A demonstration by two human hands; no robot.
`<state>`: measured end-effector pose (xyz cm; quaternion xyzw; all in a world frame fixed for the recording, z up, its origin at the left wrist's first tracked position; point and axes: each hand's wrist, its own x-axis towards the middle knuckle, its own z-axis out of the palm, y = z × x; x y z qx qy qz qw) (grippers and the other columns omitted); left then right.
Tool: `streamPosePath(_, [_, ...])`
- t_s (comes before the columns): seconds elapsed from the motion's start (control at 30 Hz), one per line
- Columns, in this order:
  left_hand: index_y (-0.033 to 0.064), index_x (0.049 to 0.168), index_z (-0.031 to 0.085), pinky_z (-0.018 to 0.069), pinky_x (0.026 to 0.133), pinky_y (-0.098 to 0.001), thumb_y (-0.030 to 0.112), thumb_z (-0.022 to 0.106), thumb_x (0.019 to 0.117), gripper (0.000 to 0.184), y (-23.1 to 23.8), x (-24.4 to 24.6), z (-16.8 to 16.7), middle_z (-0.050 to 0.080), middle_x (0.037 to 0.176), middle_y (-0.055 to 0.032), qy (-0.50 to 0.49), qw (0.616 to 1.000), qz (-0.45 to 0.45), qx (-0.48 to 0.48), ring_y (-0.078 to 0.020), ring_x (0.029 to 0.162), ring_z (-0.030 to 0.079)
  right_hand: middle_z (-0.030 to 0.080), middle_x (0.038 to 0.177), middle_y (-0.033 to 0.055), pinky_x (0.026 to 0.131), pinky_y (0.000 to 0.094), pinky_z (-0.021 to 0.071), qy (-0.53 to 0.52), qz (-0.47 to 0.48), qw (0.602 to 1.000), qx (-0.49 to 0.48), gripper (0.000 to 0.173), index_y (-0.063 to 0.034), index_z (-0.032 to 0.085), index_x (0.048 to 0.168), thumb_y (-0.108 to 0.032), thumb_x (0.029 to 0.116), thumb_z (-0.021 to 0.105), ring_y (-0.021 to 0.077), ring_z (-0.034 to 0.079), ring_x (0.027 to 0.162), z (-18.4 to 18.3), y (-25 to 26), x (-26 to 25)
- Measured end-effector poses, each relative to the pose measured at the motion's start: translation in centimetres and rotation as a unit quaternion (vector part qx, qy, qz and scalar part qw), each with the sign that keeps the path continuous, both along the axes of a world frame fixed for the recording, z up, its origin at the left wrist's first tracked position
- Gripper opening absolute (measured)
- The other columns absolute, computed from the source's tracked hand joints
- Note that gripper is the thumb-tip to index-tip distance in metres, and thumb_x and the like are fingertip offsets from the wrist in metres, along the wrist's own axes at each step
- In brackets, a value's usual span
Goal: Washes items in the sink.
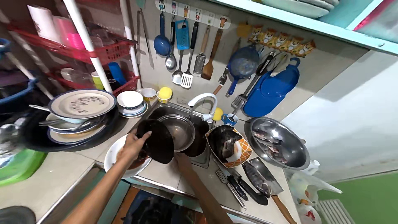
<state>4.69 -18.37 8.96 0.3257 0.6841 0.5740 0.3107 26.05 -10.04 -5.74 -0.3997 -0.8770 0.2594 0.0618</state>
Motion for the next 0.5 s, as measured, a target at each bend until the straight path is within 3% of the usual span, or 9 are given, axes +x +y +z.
streamPosePath(0.13, [-0.0004,0.130,0.057,0.0611,0.079,-0.0413,0.019,0.070,0.0978,0.040,-2.5,1.7,-2.9,0.069,0.113,-0.0155,-0.042,0.999,0.028,-0.012,-0.0197,0.093,0.071,0.048,0.155,0.0206,0.124,0.0487,0.0299,0.002,0.001,0.999,0.049,0.048,-0.0026,0.049,0.152,-0.022,0.1088,0.043,0.0356,0.043,0.147,-1.8,-0.8,6.2])
streamPosePath(0.23, [-0.0008,0.136,0.054,0.0614,0.081,-0.0414,0.014,0.070,0.0965,0.045,-4.4,3.5,-4.6,0.067,0.121,-0.0168,-0.087,0.995,0.051,0.010,-0.0206,0.100,0.070,0.040,0.161,0.0209,0.126,0.0531,0.0222,-0.021,0.014,0.999,0.039,0.051,-0.0145,0.045,0.157,-0.032,0.1092,0.043,0.0374,0.032,0.153,-1.8,0.4,8.5])
streamPosePath(0.3, [-0.0017,0.135,0.054,0.0608,0.082,-0.0368,0.011,0.068,0.0961,0.044,-5.7,4.9,-5.1,0.068,0.120,-0.0146,-0.110,0.992,0.067,0.007,-0.0166,0.099,0.069,0.033,0.165,0.0215,0.128,0.0563,0.0118,-0.067,0.015,0.998,0.016,0.054,-0.0198,0.039,0.160,-0.041,0.1104,0.036,0.0395,0.021,0.157,-1.5,2.6,8.8])
streamPosePath(0.37, [-0.0021,0.133,0.054,0.0605,0.072,-0.0363,0.011,0.068,0.0972,0.040,-6.7,6.2,-5.7,0.069,0.111,-0.0145,-0.140,0.986,0.089,-0.022,-0.0165,0.088,0.070,0.027,0.166,0.0242,0.128,0.0592,0.0048,-0.108,0.010,0.994,0.018,0.058,-0.0229,0.037,0.161,-0.050,0.1100,0.030,0.0426,0.013,0.158,-1.4,5.5,8.3])
streamPosePath(0.43, [-0.0013,0.133,0.054,0.0601,0.066,-0.0337,0.011,0.067,0.0978,0.039,-7.8,7.4,-6.6,0.069,0.107,-0.0129,-0.158,0.982,0.099,-0.043,-0.0147,0.082,0.069,0.022,0.168,0.0257,0.127,0.0616,0.0009,-0.139,-0.015,0.990,0.021,0.060,-0.0249,0.035,0.162,-0.054,0.1094,0.028,0.0446,0.009,0.158,-1.7,8.3,6.9])
streamPosePath(0.5, [-0.0023,0.133,0.052,0.0590,0.068,-0.0324,0.010,0.067,0.0980,0.040,-8.7,8.6,-7.1,0.067,0.106,-0.0123,-0.170,0.978,0.105,-0.061,-0.0127,0.083,0.068,0.015,0.169,0.0268,0.126,0.0641,-0.0007,-0.155,-0.064,0.986,0.010,0.062,-0.0247,0.031,0.163,-0.055,0.1091,0.028,0.0461,0.003,0.158,-1.6,10.6,5.1])
